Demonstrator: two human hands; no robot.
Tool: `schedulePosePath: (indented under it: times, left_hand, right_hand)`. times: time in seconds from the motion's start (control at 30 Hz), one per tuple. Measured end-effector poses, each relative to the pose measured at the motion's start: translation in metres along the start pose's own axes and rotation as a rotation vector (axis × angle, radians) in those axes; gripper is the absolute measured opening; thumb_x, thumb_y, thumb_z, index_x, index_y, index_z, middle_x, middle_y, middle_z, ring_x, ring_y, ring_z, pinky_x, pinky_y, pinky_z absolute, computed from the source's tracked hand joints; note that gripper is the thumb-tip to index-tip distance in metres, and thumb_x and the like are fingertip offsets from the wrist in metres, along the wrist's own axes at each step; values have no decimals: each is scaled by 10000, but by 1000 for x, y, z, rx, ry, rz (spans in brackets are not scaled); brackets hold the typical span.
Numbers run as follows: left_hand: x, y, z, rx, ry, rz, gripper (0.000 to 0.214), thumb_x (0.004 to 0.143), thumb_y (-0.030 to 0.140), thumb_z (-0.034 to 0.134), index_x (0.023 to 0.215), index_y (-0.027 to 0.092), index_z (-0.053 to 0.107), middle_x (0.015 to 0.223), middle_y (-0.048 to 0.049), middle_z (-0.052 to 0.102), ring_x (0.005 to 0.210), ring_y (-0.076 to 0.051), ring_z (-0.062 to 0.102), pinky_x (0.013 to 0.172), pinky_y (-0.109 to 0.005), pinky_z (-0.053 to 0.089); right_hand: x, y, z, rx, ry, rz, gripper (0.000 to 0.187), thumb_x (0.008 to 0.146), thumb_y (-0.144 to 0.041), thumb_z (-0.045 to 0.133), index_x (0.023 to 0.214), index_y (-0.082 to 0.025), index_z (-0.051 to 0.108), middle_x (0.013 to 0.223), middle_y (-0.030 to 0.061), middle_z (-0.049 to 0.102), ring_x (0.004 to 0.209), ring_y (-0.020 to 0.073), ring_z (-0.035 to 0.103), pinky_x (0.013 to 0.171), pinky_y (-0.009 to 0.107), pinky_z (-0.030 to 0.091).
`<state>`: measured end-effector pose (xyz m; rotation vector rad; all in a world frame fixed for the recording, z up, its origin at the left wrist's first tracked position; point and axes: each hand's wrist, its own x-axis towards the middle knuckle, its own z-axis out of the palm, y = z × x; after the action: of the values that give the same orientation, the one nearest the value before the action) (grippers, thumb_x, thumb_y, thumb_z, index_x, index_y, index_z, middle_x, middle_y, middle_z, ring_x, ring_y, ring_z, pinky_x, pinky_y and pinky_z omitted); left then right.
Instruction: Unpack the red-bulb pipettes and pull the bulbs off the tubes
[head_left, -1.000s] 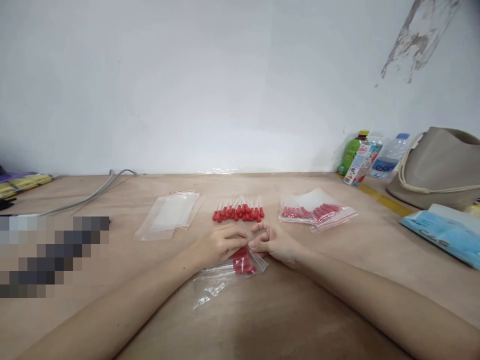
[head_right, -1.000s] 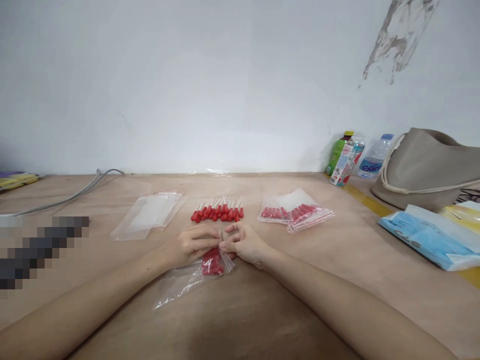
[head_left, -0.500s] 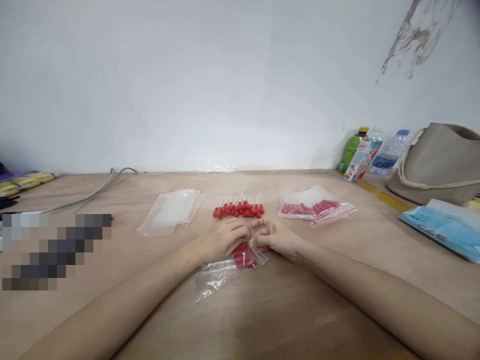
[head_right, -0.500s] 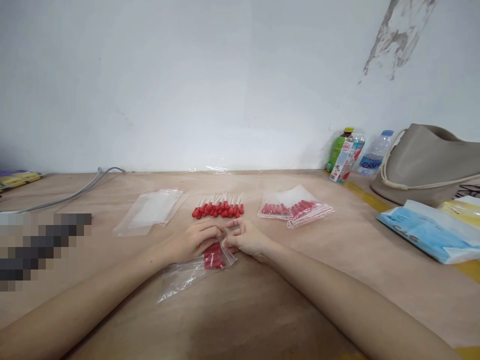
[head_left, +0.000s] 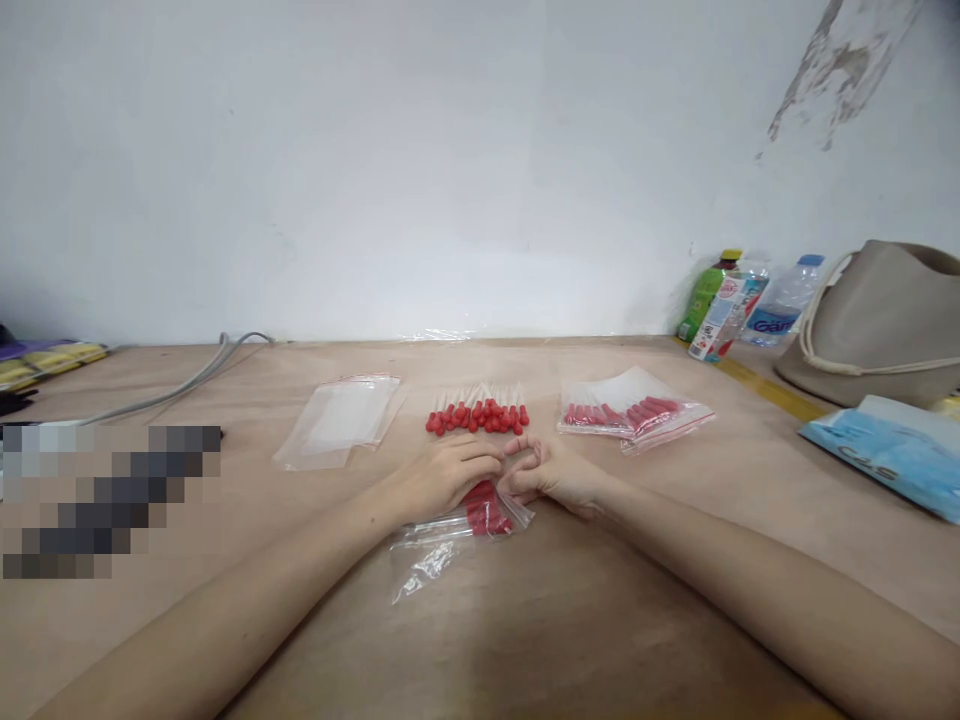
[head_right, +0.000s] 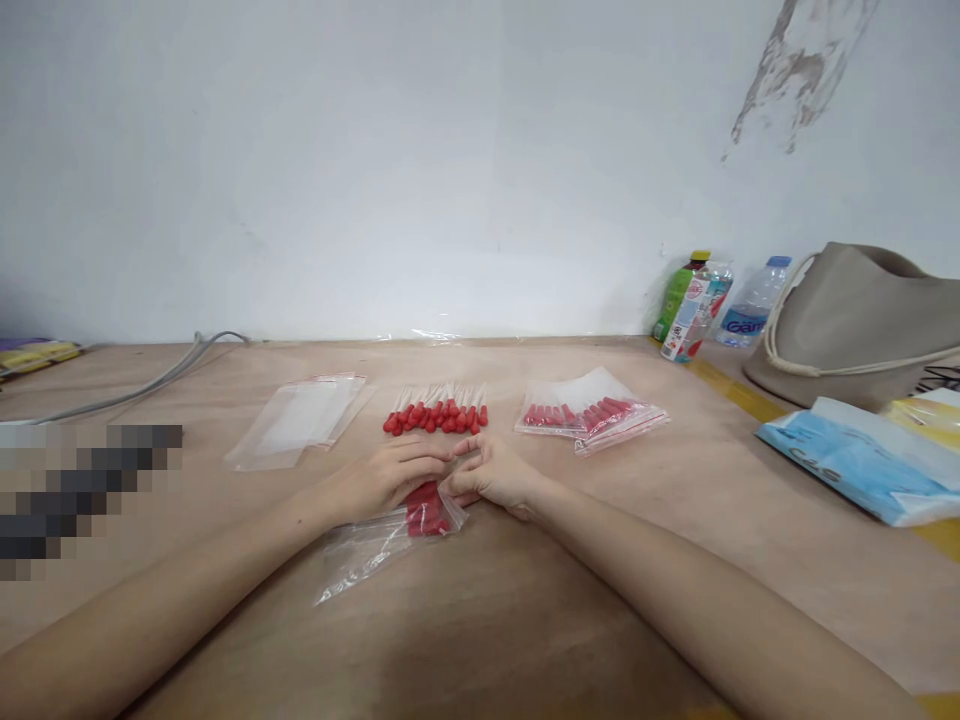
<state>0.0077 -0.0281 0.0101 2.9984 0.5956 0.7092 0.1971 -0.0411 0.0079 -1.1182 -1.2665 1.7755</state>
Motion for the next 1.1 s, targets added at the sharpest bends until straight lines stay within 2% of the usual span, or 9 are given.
schedulePosePath:
  times: [0.37, 0.53, 0.63, 0.97, 1.1]
  left_hand:
    - [2, 3, -2, 23, -28, -41, 179, 893, 178, 376, 853, 162, 550, 914, -54, 609, 846, -153, 538, 792, -292, 433]
    - [1, -1, 0, 18, -29, -3, 207, 894, 188, 396, 1028, 185, 553, 1100, -66, 583, 996, -171, 514, 867, -303, 418]
    - [0, -2, 0, 22, -27, 17, 214, 890, 172, 398, 1019, 192, 568, 1168, -56, 558, 1048, -172, 493, 906, -309, 402]
    - [3, 3, -4, 40, -7, -4, 206, 898, 170, 373, 869, 153, 577, 969, -72, 611, 892, -153, 532, 810, -294, 429]
    - [1, 1, -1, 46, 20, -29, 174, 890, 169, 398, 845, 156, 565, 916, -53, 613, 854, -147, 534, 806, -293, 426]
  right_hand:
    - [-1, -2, 2, -24, 1, 19, 422, 510, -17, 590, 858, -166, 405, 534, -45, 617, 477, 92, 573, 484, 196, 482]
    - [-3, -5, 2, -19, 6, 14, 442, 516, -7, 616, 864, -169, 397, 499, -78, 579, 463, 72, 555, 496, 188, 491]
    - [-3, -5, 3, -38, 10, 19, 426, 530, -14, 609, 870, -166, 403, 509, -72, 580, 462, 72, 553, 490, 187, 488]
    - [0, -1, 2, -30, 5, 19, 397, 540, -47, 642, 851, -162, 424, 538, -62, 582, 442, 67, 534, 469, 186, 464]
    - [-1, -1, 1, 11, -45, 9, 404, 538, -80, 687, 838, -165, 431, 527, -76, 566, 441, 57, 524, 467, 173, 452]
